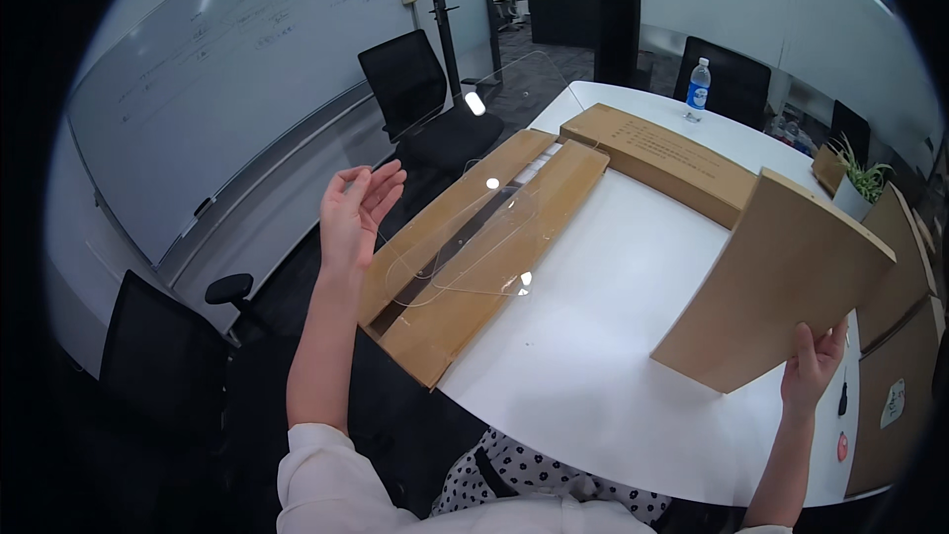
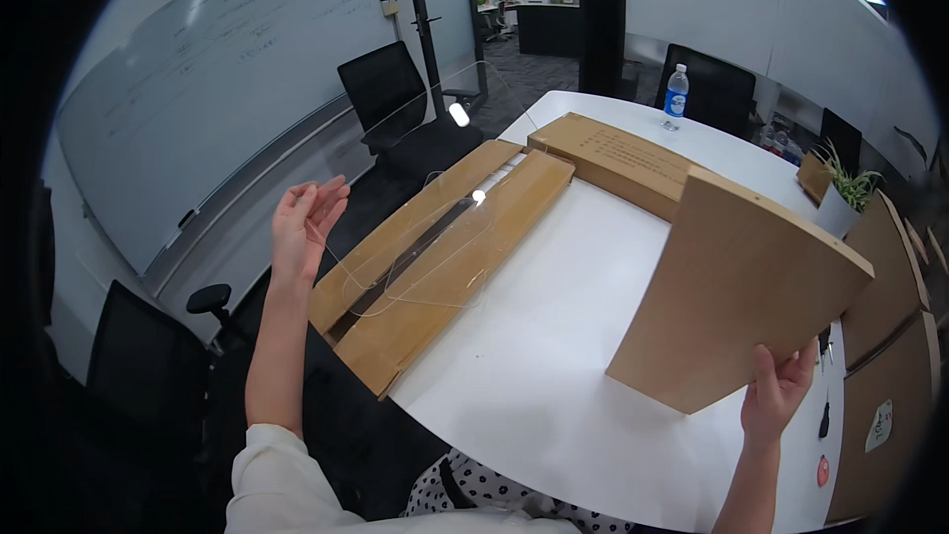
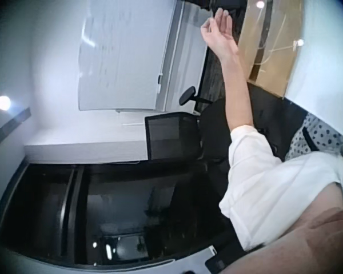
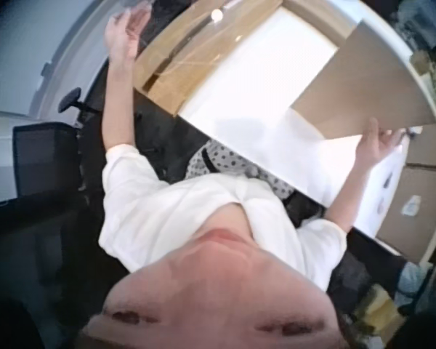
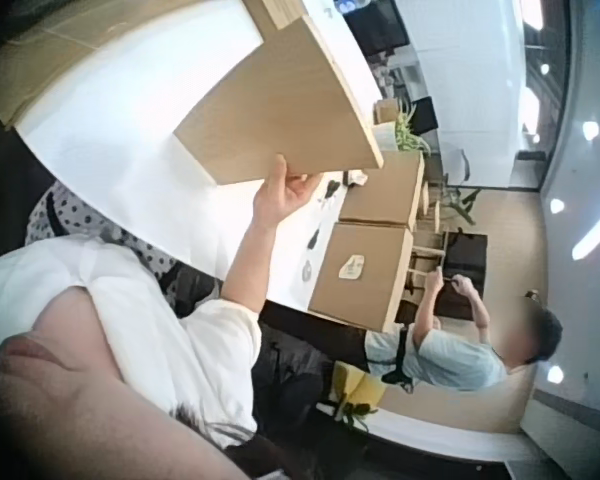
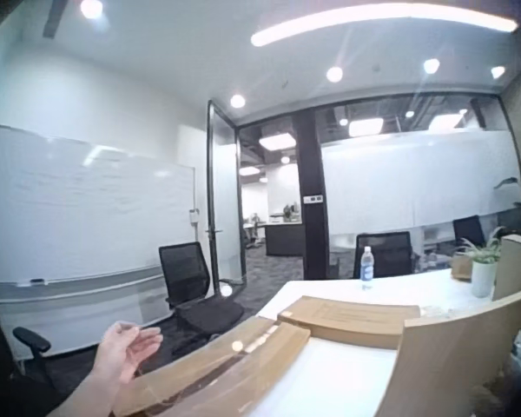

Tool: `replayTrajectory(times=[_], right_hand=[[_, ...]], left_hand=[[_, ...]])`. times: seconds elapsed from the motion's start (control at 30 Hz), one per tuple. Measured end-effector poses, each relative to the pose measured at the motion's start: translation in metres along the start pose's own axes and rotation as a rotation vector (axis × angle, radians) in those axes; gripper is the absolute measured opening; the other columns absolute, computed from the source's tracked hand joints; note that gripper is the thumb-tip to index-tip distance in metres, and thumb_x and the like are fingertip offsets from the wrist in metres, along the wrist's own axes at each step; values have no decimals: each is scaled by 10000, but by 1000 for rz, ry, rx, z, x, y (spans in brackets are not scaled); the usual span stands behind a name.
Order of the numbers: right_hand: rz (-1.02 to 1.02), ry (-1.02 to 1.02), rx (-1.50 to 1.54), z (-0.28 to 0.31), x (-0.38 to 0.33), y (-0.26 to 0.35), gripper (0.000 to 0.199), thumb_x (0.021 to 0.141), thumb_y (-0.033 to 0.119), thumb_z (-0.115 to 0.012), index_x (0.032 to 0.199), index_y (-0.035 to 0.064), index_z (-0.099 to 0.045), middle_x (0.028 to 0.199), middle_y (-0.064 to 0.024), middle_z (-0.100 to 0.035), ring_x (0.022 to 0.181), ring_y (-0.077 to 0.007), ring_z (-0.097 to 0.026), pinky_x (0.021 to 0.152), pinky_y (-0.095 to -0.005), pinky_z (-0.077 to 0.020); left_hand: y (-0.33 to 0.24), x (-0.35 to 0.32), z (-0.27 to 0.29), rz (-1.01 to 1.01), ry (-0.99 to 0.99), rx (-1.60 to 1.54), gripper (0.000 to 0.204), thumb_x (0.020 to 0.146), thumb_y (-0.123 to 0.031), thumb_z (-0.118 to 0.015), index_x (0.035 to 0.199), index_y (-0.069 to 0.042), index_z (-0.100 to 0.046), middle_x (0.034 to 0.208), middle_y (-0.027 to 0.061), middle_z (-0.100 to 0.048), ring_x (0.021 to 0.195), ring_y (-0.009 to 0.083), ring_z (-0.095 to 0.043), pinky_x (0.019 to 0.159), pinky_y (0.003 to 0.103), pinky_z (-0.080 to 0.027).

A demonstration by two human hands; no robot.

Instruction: The person unpacks flat-pack furniture components from cardboard boxes on a white table. They remove protective film from a clear acrylic panel and align it with a wooden board, preparing to assemble the parts.

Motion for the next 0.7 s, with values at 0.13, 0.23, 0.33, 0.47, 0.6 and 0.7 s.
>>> replayTrajectory(times=[0.13, 0.23, 0.33, 0.47, 0.6, 0.7], right_hand=[[47, -13, -6, -13, -13, 16, 571, 846, -19, -606, 1354, -11, -346, 1127, -89, -590, 1022, -151, -575, 881, -261, -442], [69, -69, -12, -14, -24, 32, 547, 841, -19, -609, 1331, -13, -367, 1136, -92, -583, 1047, -165, -564, 910, -280, -427], [46, -55, -25, -1, -31, 48, 515, 843, -21, -601, 1310, -16, -383, 1137, -95, -584, 1051, -169, -564, 913, -282, -426], [86, -54, -131, 11, -37, 76, 466, 836, -29, -603, 1268, -18, -427, 1084, -84, -594, 1004, -154, -575, 874, -266, -441], [117, 102, -287, -1, -39, 101, 416, 821, -86, -591, 1215, -23, -472, 1007, -72, -603, 916, -111, -574, 804, -234, -449], [172, 112, -390, -24, -41, 102, 344, 825, -93, -601, 1146, -35, -491, 907, -86, -630, 823, -110, -591, 724, -234, -475]], left_hand=[[-29, -19, -59, -268, 14, 19, 65, 961, -82, -467, 972, -18, -466, 1045, 238, -634, 958, 291, -653, 852, 343, -552], [-33, -33, -95, -271, 25, -144, 67, 963, -90, -466, 966, -23, -465, 1046, 240, -632, 960, 293, -652, 838, 337, -559], [-36, -47, -122, -246, 36, -285, 66, 963, -94, -466, 960, -28, -466, 1045, 242, -631, 971, 304, -649, 831, 337, -565], [-41, -67, -156, -320, 45, -360, 57, 964, -90, -463, 947, -36, -468, 1037, 249, -634, 973, 312, -649, 848, 360, -560], [-58, -98, -195, -623, 109, -295, 76, 965, -125, -476, 963, -49, -473, 1025, 245, -638, 991, 308, -643, 885, 378, -550], [-77, -125, -225, -1040, 166, -74, 82, 960, -130, -490, 971, -50, -481, 998, 209, -643, 930, 274, -664, 802, 328, -586]])
Point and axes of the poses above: each hand's wrist, its own x-axis towards the middle knuckle, its own z-axis out of the back of the hand, y = z × x, the point moved 4 cm from there along x, towards the middle knuckle
